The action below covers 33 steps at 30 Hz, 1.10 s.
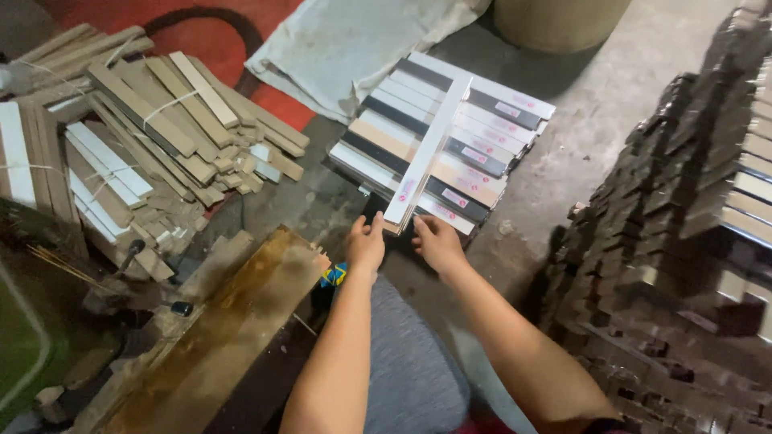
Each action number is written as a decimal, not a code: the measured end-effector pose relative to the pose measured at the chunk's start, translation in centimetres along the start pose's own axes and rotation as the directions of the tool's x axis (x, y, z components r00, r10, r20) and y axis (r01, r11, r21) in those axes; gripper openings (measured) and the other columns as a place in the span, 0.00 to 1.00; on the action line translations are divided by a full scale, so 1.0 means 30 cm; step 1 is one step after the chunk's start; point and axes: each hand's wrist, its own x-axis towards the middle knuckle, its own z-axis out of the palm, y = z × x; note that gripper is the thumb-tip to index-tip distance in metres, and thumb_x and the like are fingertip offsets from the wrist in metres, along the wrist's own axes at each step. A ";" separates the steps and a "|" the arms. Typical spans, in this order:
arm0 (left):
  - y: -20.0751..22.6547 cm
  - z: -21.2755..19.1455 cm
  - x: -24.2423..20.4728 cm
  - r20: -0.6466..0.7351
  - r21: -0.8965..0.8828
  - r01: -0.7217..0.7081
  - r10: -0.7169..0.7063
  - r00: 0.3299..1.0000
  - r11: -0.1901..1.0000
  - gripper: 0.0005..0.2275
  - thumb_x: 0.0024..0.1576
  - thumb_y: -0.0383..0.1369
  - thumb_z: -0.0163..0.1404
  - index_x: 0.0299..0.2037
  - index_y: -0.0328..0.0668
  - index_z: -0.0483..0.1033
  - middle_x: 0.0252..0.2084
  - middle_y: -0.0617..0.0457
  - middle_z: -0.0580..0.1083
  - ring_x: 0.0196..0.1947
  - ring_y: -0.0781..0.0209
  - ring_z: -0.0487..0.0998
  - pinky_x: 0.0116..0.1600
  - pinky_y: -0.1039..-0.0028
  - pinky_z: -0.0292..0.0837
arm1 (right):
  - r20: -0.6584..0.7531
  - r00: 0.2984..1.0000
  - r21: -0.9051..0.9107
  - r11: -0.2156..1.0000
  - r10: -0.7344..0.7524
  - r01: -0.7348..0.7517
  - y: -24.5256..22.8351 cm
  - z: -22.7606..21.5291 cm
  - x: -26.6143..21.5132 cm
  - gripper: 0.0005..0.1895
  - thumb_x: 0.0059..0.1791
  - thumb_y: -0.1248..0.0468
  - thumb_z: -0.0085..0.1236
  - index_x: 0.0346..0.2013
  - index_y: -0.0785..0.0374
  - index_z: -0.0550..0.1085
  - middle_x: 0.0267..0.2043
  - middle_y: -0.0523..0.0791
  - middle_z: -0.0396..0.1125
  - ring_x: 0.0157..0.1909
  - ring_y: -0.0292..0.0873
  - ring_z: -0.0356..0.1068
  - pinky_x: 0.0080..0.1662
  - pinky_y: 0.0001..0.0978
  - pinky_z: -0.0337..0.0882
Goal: Operating a punch machine to process long white strips and then stacking them.
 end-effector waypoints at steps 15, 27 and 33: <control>0.095 0.052 -0.065 -0.067 0.002 0.045 -0.044 0.997 0.999 0.22 0.60 0.55 0.52 0.53 0.49 0.80 0.58 0.48 0.73 0.60 0.41 0.75 0.63 0.55 0.68 | 0.010 0.991 -0.161 0.978 -0.133 0.133 -0.063 0.080 -0.024 0.22 0.56 0.58 0.49 0.60 0.69 0.74 0.56 0.61 0.72 0.52 0.52 0.76 0.52 0.47 0.76; 0.125 0.059 -0.081 -0.077 -0.082 0.030 -0.037 0.996 0.996 0.18 0.57 0.47 0.57 0.52 0.50 0.80 0.54 0.45 0.76 0.60 0.42 0.74 0.61 0.57 0.70 | -0.076 0.993 0.167 0.983 0.090 -0.076 -0.122 0.117 -0.092 0.27 0.57 0.55 0.52 0.63 0.74 0.69 0.62 0.63 0.65 0.63 0.60 0.69 0.58 0.52 0.74; 0.139 0.025 -0.167 -0.056 -0.274 -0.038 0.024 0.998 0.961 0.13 0.58 0.38 0.58 0.50 0.44 0.82 0.47 0.42 0.78 0.48 0.49 0.81 0.55 0.63 0.74 | -0.080 0.995 0.232 0.972 0.057 -0.037 0.001 0.086 0.079 0.34 0.54 0.41 0.54 0.49 0.73 0.74 0.34 0.46 0.65 0.36 0.36 0.65 0.37 0.23 0.72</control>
